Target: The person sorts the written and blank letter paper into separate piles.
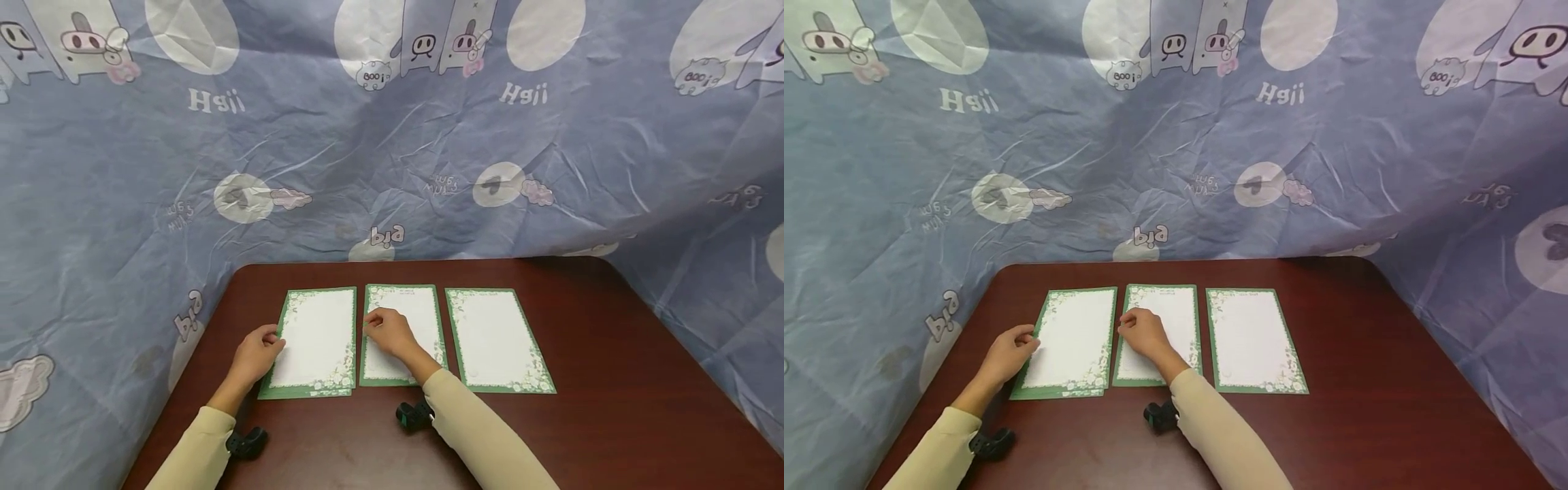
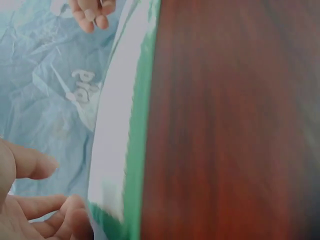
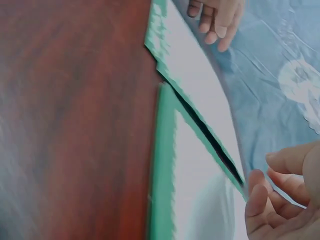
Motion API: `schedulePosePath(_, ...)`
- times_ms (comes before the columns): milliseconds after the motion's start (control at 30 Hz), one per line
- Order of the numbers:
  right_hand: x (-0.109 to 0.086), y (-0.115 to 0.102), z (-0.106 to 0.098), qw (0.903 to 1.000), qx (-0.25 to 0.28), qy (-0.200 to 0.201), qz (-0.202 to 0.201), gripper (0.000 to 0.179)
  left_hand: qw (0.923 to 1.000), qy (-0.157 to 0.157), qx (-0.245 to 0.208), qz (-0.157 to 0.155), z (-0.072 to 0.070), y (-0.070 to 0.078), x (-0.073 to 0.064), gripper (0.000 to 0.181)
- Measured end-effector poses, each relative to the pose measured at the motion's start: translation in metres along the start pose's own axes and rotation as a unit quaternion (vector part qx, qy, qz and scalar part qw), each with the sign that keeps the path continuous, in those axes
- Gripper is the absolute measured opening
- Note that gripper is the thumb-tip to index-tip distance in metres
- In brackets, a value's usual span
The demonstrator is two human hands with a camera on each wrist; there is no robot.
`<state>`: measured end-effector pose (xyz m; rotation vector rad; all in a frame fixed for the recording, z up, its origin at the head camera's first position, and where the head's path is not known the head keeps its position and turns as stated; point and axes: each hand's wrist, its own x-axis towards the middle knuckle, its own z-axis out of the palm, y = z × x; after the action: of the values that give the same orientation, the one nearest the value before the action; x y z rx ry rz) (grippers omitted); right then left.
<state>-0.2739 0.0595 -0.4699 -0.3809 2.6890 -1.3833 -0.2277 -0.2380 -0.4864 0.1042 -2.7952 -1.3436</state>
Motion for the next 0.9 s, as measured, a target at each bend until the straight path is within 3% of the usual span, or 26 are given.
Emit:
schedulePosePath(233, -0.004, 0.017, -0.036, 0.9995, -0.011, 0.022, 0.02, 0.024, 0.9959, -0.035, -0.082, 0.015, 0.02, 0.029, 0.007, 0.05)
schedulePosePath(400, -0.013, 0.04, -0.058, 0.9982, -0.019, 0.043, 0.036, 0.027, 0.9901, -0.075, -0.115, 0.029, 0.037, 0.046, 0.007, 0.051)
schedulePosePath(633, -0.038, 0.067, -0.083, 0.9949, -0.049, 0.07, 0.055, 0.028, 0.9822, -0.125, -0.131, 0.049, 0.067, 0.073, 0.009, 0.053)
schedulePosePath(900, -0.056, 0.075, -0.094, 0.9922, -0.073, 0.086, 0.052, 0.027, 0.9778, -0.167, -0.116, 0.051, 0.091, 0.09, 0.012, 0.056)
